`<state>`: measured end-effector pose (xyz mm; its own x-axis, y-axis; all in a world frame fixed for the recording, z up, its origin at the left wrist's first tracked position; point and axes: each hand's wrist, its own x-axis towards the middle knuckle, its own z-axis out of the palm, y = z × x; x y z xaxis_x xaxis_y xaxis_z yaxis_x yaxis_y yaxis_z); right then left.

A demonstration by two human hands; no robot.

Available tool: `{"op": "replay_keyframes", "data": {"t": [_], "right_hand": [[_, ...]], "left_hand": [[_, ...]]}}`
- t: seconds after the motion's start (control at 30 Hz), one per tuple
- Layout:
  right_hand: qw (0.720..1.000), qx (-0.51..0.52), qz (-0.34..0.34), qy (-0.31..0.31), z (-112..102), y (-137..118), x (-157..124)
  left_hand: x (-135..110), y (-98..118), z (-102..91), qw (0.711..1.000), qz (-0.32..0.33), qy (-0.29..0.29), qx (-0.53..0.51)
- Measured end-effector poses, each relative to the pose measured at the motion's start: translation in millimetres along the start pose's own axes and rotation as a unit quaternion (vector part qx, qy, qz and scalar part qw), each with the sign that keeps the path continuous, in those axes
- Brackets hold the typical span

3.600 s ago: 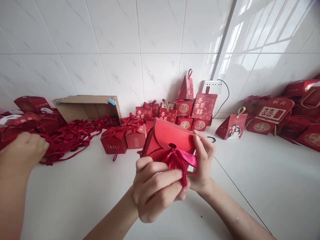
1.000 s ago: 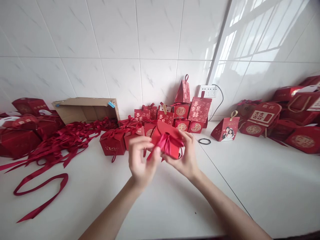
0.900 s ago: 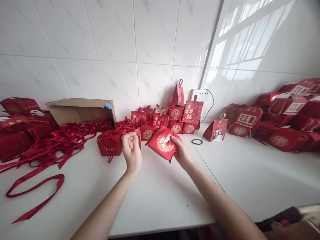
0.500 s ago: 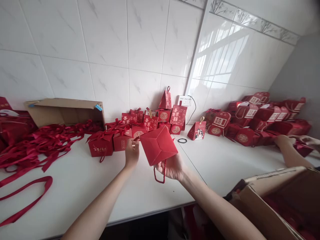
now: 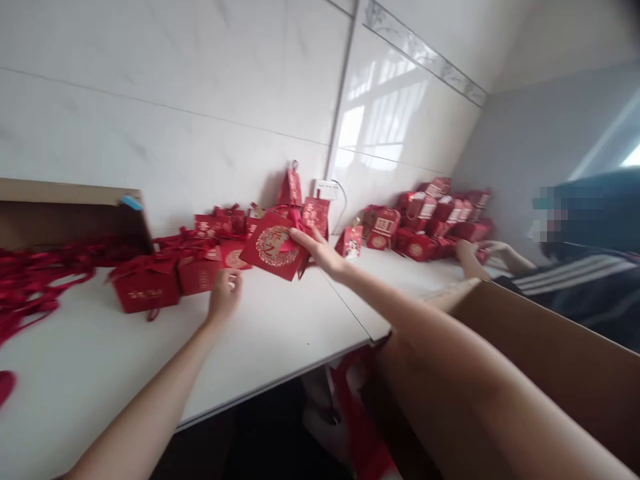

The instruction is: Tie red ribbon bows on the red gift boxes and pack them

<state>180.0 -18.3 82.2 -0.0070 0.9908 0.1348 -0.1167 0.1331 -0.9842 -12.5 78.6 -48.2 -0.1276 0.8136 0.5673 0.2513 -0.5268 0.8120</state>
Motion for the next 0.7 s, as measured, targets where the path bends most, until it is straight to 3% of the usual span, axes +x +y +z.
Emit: {"op": "replay_keyframes", "data": {"t": [0.07, 0.1, 0.13, 0.2, 0.27, 0.3, 0.4, 0.5, 0.57, 0.67, 0.7], "right_hand": [[0.991, -0.081, -0.081, 0.065, -32.6, -28.3, -9.3], [0.987, -0.095, -0.091, 0.088, -49.8, -42.1, -19.8], [0.987, -0.091, -0.081, 0.108, -65.8, -54.3, -34.4], [0.989, -0.041, -0.026, 0.139, -90.7, -70.7, -72.7], [0.982, 0.046, 0.056, 0.172, -104.7, -72.8, -116.4], [0.972, 0.09, 0.099, 0.193, -108.1, -68.8, -137.1], [0.935, 0.192, 0.189, 0.23, -108.8, -47.2, -184.9], [0.914, 0.261, 0.195, 0.242, -105.4, -31.9, -208.1], [0.903, 0.297, 0.168, 0.26, -107.5, -29.7, -214.9], [0.892, 0.321, 0.128, 0.29, -119.3, -31.8, -222.7], [0.892, 0.319, 0.123, 0.294, -124.2, -32.3, -225.9]], "left_hand": [[3.0, -5.1, 1.1, 0.999, 0.018, -0.048, -0.014], [3.9, -6.5, 3.5, 0.998, 0.037, -0.055, -0.017], [3.7, -5.8, 7.4, 0.994, 0.096, -0.05, 0.009], [-2.5, 6.9, 19.4, 0.979, 0.187, -0.062, 0.047], [-18.7, 38.5, 36.0, 0.961, 0.264, -0.07, 0.042], [-31.0, 60.7, 45.5, 0.941, 0.334, -0.047, 0.012], [-82.3, 136.5, 75.2, 0.897, 0.431, -0.095, -0.033], [-149.7, 191.8, 98.6, 0.861, 0.48, -0.17, -0.015], [-197.5, 204.2, 108.5, 0.847, 0.493, -0.192, -0.045], [-254.9, 194.4, 117.0, 0.746, 0.619, -0.173, -0.174], [-266.1, 188.4, 118.6, 0.73, 0.627, -0.201, -0.185]]}}
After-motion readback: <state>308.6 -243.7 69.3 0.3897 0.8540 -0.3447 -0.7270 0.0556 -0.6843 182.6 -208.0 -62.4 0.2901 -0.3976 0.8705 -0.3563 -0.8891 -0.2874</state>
